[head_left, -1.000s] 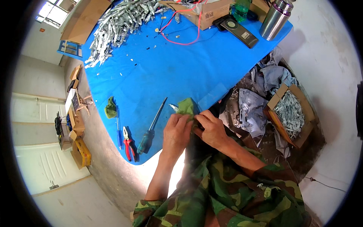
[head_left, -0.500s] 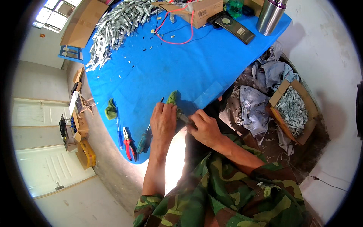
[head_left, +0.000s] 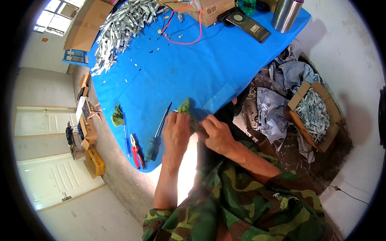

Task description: The person assembles small metal components, using pliers and a screwdriver to adjust and secure parts, and wipes a component with a cloth.

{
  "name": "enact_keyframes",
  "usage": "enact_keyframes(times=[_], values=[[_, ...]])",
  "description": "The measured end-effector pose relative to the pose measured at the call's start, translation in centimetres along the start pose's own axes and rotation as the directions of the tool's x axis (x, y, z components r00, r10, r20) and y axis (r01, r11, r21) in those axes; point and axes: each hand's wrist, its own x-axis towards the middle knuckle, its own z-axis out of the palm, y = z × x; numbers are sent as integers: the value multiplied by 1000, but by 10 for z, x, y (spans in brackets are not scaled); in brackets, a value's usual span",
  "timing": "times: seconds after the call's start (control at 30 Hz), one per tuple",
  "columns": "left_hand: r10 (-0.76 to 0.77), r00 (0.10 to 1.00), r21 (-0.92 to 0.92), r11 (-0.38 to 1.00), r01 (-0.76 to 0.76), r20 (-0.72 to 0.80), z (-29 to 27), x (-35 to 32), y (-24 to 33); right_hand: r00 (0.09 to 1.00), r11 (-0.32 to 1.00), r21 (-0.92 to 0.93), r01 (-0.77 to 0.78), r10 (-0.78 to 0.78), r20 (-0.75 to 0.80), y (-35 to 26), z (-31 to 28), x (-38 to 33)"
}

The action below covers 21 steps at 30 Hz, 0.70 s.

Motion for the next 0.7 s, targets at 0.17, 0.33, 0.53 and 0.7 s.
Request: enact_keyframes(times=[0.17,0.33,0.53,0.7], values=[[28,998,60,998,-24,-61,3,12,-17,1000,1000,-20,4,-4,-4,0,2,2],[-134,988,-74,989,128,-79,-7,11,-16,1000,1000,2,-7,7,-5,4,3,2],[-95,995,-142,985,96,14,-7,-22,17,1000,1000,2,0,0,29,1,-1,2],[-69,998,-156,985,69,2,-4,-23,11,999,1000,-12,-9,10,49,-2,-4,4]])
